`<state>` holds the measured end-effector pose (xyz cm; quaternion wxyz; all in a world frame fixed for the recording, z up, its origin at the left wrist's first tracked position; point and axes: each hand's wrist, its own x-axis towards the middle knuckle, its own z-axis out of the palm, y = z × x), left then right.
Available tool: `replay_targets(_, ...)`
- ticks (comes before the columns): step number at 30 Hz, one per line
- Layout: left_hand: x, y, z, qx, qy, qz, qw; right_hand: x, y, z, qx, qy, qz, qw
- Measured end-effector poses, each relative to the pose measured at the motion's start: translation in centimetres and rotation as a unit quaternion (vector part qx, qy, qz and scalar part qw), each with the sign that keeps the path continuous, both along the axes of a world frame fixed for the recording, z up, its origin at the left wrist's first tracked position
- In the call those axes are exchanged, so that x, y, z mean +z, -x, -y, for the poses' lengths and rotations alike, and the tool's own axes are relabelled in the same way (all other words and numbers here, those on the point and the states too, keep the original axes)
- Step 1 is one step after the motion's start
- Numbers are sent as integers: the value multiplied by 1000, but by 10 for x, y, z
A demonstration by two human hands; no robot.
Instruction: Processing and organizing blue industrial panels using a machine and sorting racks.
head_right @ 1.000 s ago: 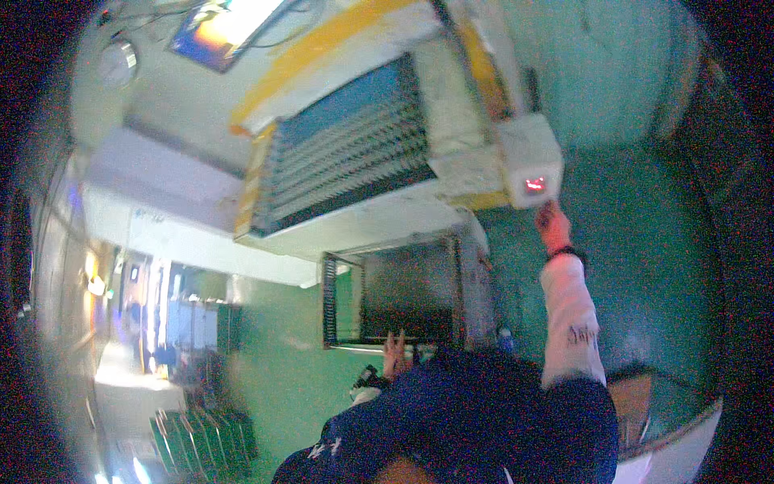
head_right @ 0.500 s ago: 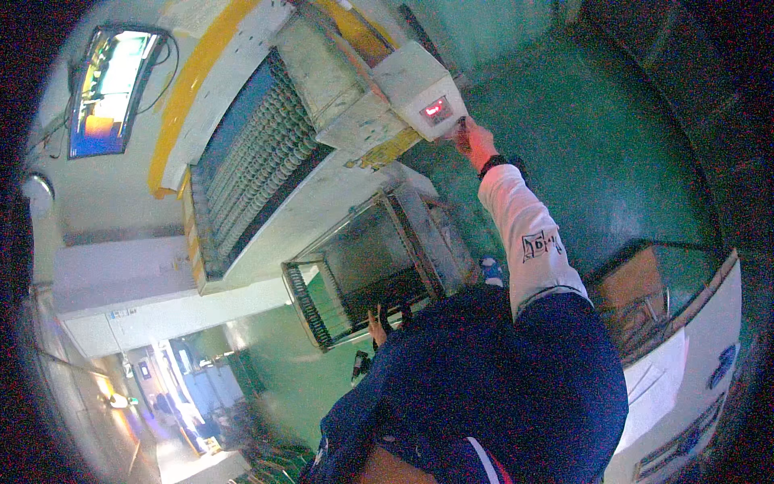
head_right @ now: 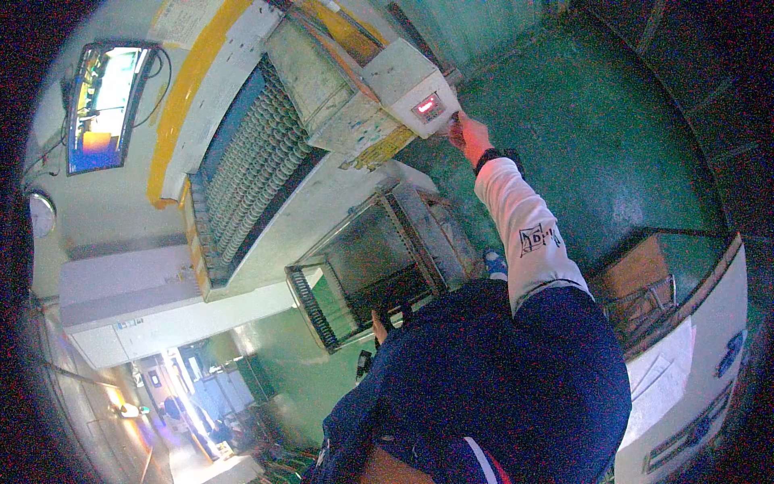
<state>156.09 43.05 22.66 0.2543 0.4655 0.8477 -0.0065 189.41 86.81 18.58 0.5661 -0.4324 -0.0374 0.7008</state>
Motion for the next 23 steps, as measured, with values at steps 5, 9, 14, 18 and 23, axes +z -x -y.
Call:
replay_targets(5,-29,16,15,-47,-138,39,988,-3,-4,-4,-4,-13,0,1000)
replay_targets(9,-11,6,4,-38,-75,25,996,-1,-3,-2,7,12,18,1000)
replay_targets(14,-6,3,5,6,-109,71,991,4,-4,1,1,1,8,1000)
replay_targets(18,-6,2,3,13,-43,29,999,3,-4,0,-1,1,13,1000)
replay_targets(23,-67,36,25,-1,-172,115,978,-7,-3,-5,-3,-2,17,1000)
